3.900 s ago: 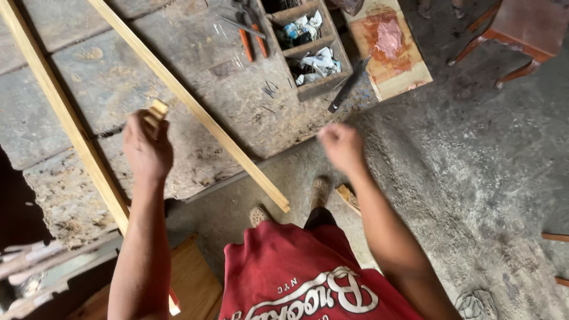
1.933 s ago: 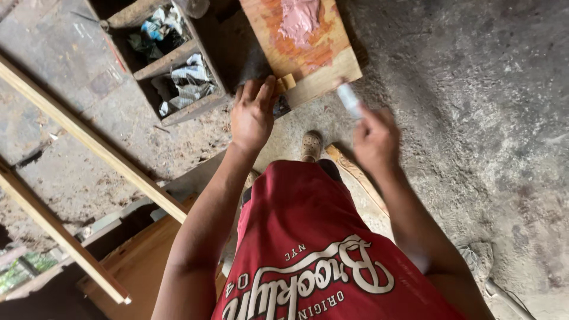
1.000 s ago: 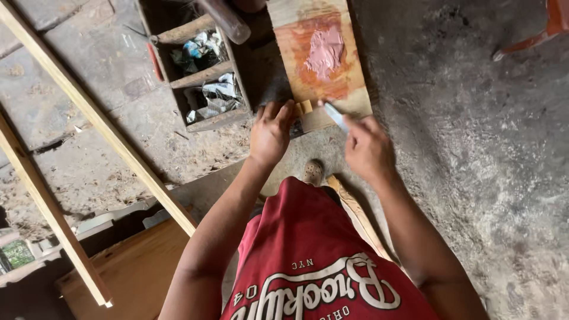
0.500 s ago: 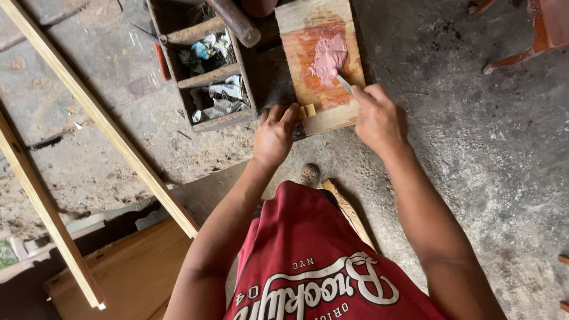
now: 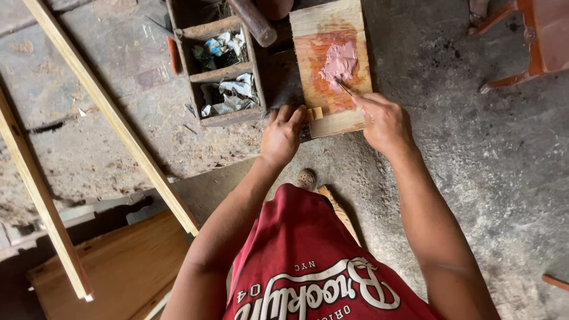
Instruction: The person applies pink filler to the ends of wooden strips using a metal spatula and joins them to form rectangular frames. The person repeatedly applies filler to the ends of the strips and assembles them into frame structures on a workbench.
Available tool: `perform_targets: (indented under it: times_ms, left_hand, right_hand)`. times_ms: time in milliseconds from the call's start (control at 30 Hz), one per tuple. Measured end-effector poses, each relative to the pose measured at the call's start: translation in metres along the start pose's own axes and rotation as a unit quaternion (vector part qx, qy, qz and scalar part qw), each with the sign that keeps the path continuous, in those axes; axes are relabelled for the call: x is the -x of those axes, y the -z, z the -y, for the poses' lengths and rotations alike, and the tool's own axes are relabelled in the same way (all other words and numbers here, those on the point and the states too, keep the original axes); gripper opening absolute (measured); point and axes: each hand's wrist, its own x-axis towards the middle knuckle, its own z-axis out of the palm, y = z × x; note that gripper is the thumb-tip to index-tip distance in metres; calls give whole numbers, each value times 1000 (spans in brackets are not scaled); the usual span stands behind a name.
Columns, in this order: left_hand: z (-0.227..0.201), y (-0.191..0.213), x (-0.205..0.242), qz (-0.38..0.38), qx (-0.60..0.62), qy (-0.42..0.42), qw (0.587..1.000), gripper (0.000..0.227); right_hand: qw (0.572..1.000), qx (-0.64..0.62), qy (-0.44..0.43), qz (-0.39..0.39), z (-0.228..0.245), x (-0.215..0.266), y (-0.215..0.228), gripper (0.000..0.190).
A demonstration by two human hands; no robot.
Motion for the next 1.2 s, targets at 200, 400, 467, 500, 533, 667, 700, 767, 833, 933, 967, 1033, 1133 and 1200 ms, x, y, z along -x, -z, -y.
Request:
perform_targets:
  times_ms: [200, 400, 467, 500, 533, 667, 700, 767, 833, 933, 967, 1033, 1133, 1200]
  left_hand:
    - [0, -1, -3, 25, -17, 16, 999, 37]
    - [-7, 44, 35, -6, 44, -14, 999, 29]
    - [0, 71, 50, -9, 66, -10, 998, 28]
    - [5, 84, 56, -8, 75, -7, 997, 28]
    - [10, 97, 62, -9, 84, -2, 996, 28]
    - [31, 146, 78, -63, 78, -40, 994, 32]
    - [36, 156, 84, -73, 76, -48, 993, 33]
    - [48, 176, 100, -82, 81, -55, 992, 35]
    - [59, 193, 118, -78, 100, -56, 990, 38]
    - [72, 211, 140, -96, 102, -62, 988, 40]
    - [78, 217, 146, -93, 102, -61, 989, 40]
    - [88, 226, 159, -86, 105, -60, 989, 42]
    - [96, 237, 172, -89, 75, -62, 991, 41]
    - [99, 242, 177, -92, 87, -60, 990, 39]
  right_hand:
    - [948, -232, -216, 25, 0, 0, 26, 29]
    - [905, -306, -294, 40, 27, 49, 27, 32]
    - [902, -335, -269, 45, 46, 67, 25, 32]
    - [900, -351, -255, 47, 58, 72, 23, 32]
    - [911, -350, -213, 44, 72, 74, 19, 30]
    - [955, -294, -43, -3, 139, 60, 5, 22]
    - [963, -267, 1, -19, 155, 53, 3, 21]
    - [967, -253, 12, -4, 182, 37, -1, 22]
    - [968, -251, 23, 10, 211, 32, -4, 23]
    - [969, -244, 49, -6, 244, 19, -12, 23]
    - [972, -229, 55, -16, 253, 17, -14, 23]
    - [979, -190, 67, -35, 266, 18, -14, 24]
    - [984, -141, 101, -47, 280, 17, -5, 26]
    - [984, -133, 115, -37, 290, 17, 2, 25]
